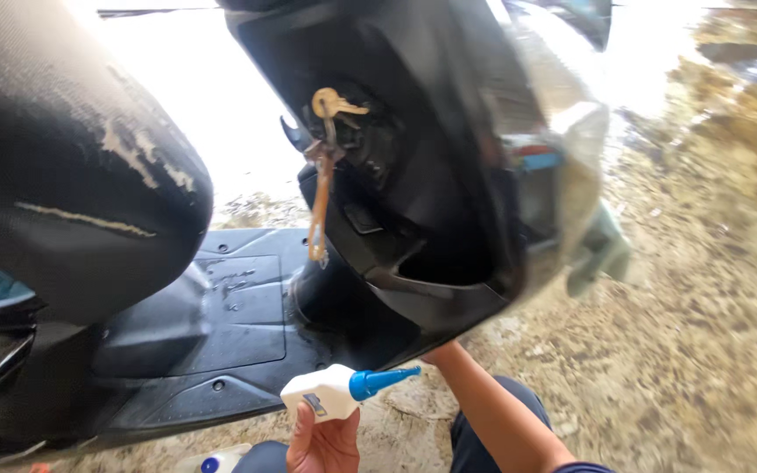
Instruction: The person applies a cleaning solution from a bottle onto a cloth and wipes the front fairing, headlight, and lower body panels of a black scooter. They use a towel to protect the front fender while cleaning the wheel area.
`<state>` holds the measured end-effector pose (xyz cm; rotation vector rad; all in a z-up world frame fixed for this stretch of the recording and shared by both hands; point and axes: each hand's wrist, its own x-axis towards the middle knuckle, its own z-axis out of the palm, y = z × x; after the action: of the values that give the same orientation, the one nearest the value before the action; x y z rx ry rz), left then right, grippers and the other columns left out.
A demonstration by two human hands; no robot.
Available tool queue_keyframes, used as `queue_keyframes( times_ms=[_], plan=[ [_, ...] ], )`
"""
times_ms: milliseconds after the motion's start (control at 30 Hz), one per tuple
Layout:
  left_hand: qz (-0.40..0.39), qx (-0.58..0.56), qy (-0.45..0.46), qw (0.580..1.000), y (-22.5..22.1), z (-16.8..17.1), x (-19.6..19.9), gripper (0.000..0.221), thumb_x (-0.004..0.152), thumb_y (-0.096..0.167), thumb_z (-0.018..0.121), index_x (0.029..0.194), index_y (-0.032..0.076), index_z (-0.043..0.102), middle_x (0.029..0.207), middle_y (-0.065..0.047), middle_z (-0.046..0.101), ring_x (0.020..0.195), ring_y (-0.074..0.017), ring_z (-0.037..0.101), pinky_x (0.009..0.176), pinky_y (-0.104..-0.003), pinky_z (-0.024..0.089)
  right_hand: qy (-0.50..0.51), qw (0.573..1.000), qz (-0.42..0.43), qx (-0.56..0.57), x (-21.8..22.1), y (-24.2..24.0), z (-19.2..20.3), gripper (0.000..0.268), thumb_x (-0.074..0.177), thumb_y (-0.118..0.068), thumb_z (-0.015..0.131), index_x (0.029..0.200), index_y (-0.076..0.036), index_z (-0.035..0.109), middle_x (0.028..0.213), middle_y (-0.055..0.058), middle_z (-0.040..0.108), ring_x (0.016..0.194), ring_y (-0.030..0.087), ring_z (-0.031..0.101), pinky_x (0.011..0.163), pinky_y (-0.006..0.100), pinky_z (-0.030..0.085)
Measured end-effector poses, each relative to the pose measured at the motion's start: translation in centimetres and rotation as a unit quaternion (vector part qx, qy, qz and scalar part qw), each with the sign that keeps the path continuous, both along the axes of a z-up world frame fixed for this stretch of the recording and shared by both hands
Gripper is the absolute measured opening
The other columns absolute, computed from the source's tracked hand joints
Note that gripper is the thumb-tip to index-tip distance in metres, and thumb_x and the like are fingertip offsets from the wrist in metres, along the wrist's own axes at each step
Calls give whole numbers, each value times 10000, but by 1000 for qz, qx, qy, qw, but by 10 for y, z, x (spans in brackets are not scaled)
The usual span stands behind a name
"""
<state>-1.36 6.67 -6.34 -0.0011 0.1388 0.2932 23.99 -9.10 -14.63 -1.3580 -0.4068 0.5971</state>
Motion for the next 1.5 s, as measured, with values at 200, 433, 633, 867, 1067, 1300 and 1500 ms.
queue_keyframes(
  times_ms=[200,433,633,867,1067,1300,1500],
  plan=[
    [-43,4,1,999,1,20,-1,437,1039,279,593,1428,92,526,1405,-160,615,1275,-322,599,987,-498,576,192,909,36,369,-74,-65,88,446,1035,-315,565,1304,33,639,1314,212,658,1179,380,619,1025,484,467],
    [-71,46,36,996,18,49,17,441,1015,285,640,1414,125,538,1379,-174,634,1280,-329,603,984,-483,576,24,866,-491,94,-128,-53,136,439,1029,-256,500,1428,-76,534,1386,81,616,1293,274,552,1114,392,409],
    [-110,13,0,994,25,47,22,481,1006,287,654,1438,122,521,1389,-174,624,1283,-339,586,998,-508,564,-290,804,-514,72,-98,-29,194,477,1123,-162,398,1512,115,383,1460,269,441,1331,363,400,1155,436,310],
    [-162,-6,23,987,22,60,23,459,986,289,673,1412,171,549,1367,-128,653,1267,-317,605,986,-501,564,-350,797,-492,10,-118,-20,239,550,1098,-125,335,1587,118,273,1626,258,355,1509,381,360,1264,426,279],
    [-146,-58,5,988,21,71,28,446,993,267,691,1398,127,567,1345,-158,668,1263,-327,608,1005,-489,565,-590,691,-409,-88,-126,-28,286,415,1079,-158,374,1447,20,442,1514,207,442,1542,353,312,1322,474,166],
    [-110,-13,5,994,39,66,38,488,1003,271,698,1433,119,523,1379,-156,659,1300,-312,599,1042,-481,547,-314,900,-286,-93,-184,-93,174,226,987,-154,522,1167,-84,639,1162,114,684,1110,227,672,992,389,572],
    [-90,12,32,995,29,73,38,530,1027,312,684,1451,48,506,1399,-206,630,1299,-332,597,1032,-455,561,-252,809,-412,336,-125,-101,262,410,900,30,716,1227,-55,485,1124,121,532,1028,236,568,873,383,554]
  ],
)
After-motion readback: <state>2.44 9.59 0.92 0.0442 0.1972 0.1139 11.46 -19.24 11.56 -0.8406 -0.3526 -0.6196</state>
